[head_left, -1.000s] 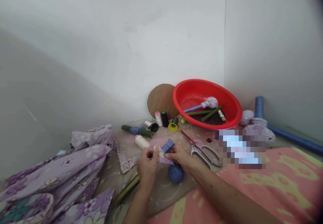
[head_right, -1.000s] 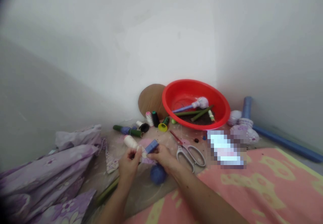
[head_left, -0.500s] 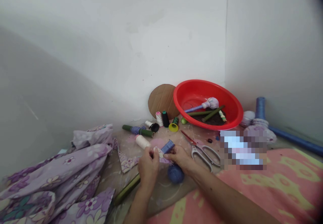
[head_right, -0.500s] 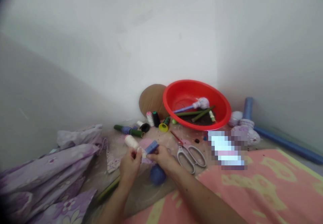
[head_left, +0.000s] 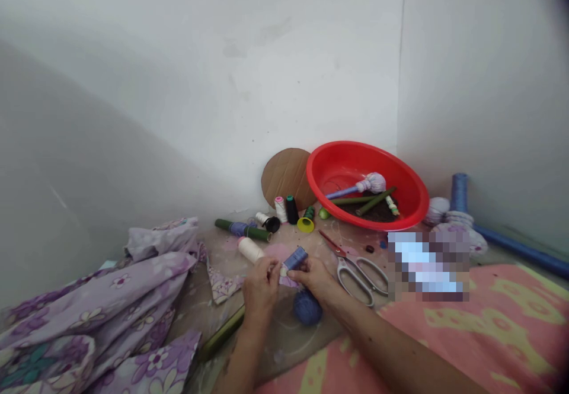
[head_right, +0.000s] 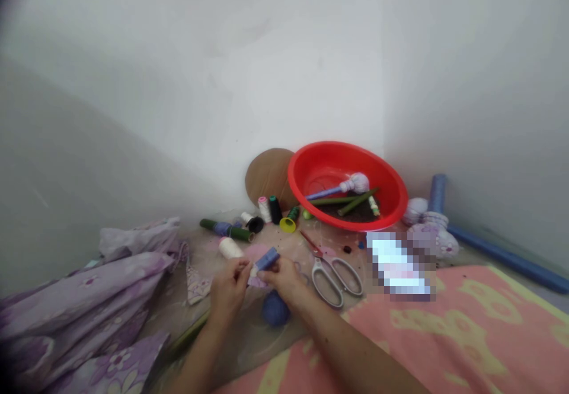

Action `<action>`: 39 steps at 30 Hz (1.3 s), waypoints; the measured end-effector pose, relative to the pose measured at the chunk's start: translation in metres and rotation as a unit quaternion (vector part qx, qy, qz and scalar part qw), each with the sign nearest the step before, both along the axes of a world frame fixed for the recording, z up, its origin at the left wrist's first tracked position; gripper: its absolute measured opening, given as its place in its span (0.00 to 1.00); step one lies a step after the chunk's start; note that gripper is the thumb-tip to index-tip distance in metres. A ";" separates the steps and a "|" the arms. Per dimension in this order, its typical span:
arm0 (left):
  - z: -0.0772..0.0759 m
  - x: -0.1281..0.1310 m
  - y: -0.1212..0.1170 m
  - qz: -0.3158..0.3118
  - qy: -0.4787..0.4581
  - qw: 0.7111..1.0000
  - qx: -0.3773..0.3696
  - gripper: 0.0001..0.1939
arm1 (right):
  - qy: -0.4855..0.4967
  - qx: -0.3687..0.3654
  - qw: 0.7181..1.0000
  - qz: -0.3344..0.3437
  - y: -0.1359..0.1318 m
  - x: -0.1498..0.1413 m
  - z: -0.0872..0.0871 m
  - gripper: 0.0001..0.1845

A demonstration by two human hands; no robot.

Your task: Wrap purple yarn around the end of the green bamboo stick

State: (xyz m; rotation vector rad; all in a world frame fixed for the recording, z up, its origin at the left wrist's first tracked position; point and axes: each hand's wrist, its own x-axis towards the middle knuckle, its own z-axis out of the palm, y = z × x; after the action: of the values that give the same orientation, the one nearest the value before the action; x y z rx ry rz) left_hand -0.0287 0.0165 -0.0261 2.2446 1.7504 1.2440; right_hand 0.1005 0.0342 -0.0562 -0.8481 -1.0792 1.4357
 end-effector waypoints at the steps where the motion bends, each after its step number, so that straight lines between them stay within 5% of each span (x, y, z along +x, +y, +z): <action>1: -0.001 -0.001 0.000 -0.001 0.016 1.000 -0.002 0.12 | -0.006 0.001 1.000 -0.004 0.000 0.000 -0.001 0.14; 15: 0.001 -0.014 0.005 -0.108 -0.027 0.994 -0.013 0.13 | 0.006 0.004 1.000 -0.004 -0.009 0.000 0.011 0.10; 27: 0.011 -0.020 0.003 -0.102 0.104 0.980 -0.133 0.16 | 0.010 0.008 1.000 0.022 -0.006 0.002 0.004 0.13; 39: 0.027 -0.020 -0.007 -0.109 0.138 0.967 -0.182 0.15 | 0.001 0.039 0.999 0.028 -0.007 0.000 0.006 0.14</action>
State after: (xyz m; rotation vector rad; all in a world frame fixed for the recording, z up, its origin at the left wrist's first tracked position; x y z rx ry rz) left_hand -0.0486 0.0096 0.0007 2.3824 1.5875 0.5361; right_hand 0.1009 0.0274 -0.0499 -0.7661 -1.1575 1.4308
